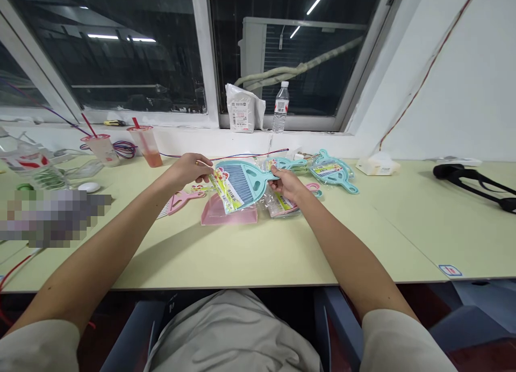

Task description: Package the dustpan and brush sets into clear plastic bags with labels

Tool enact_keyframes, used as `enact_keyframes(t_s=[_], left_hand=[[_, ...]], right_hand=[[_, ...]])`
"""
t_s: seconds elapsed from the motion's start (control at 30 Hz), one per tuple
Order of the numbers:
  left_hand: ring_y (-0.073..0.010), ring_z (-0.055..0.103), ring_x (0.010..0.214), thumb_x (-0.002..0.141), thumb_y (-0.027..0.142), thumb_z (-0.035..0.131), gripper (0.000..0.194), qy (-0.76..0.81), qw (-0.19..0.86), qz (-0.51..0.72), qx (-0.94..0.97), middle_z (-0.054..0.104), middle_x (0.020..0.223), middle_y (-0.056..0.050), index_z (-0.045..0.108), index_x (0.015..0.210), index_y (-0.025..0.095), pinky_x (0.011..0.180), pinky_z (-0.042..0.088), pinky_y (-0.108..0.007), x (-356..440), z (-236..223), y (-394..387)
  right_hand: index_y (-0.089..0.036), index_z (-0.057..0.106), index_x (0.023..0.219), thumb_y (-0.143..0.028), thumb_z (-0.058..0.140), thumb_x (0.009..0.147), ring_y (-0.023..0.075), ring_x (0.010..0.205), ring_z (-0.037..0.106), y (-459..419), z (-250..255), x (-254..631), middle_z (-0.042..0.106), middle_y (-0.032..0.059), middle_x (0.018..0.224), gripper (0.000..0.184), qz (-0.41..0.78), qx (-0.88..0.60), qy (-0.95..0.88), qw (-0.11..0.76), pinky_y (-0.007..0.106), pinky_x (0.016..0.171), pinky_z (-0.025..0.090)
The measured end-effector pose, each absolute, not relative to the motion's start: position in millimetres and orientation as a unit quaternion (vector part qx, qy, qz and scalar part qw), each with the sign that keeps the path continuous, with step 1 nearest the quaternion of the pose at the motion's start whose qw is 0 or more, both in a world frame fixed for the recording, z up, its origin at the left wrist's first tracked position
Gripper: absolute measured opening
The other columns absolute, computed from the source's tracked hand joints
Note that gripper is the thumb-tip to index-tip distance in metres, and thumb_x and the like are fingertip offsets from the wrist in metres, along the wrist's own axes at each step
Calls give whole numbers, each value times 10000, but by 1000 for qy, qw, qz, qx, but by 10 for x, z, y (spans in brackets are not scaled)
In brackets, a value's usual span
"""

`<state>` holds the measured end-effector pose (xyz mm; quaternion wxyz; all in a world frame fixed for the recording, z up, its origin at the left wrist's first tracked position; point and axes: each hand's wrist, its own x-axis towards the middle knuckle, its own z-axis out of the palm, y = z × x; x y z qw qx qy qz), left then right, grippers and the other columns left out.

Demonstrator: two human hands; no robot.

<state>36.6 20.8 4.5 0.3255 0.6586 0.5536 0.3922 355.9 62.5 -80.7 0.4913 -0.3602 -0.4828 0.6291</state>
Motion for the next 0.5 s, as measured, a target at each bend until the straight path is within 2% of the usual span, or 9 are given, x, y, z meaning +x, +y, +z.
enact_keyframes(t_s=[0.27, 0.37, 0.5], left_hand=[[-152, 613, 610, 700, 145, 745, 113, 534, 334, 413, 658, 671, 648, -43, 660, 771, 165, 501, 345, -247, 407, -4, 283], [-153, 623, 572, 717, 144, 740, 126, 530, 308, 414, 673, 675, 659, -39, 644, 795, 170, 471, 332, -245, 409, -54, 325], [-152, 639, 548, 751, 160, 728, 125, 515, 290, 414, 692, 702, 705, -45, 627, 824, 174, 482, 378, -249, 454, -97, 339]], right_hand=[[-188, 529, 761, -473, 766, 831, 85, 468, 460, 611, -828, 3542, 554, -7, 591, 377, 624, -366, -499, 477, 185, 372, 313], [-192, 529, 767, -467, 765, 831, 90, 477, 463, 599, -821, 3528, 555, -6, 599, 368, 620, -372, -501, 476, 190, 381, 322], [-191, 534, 774, -456, 770, 827, 91, 485, 463, 584, -806, 3517, 554, -5, 606, 359, 619, -374, -496, 480, 191, 386, 325]])
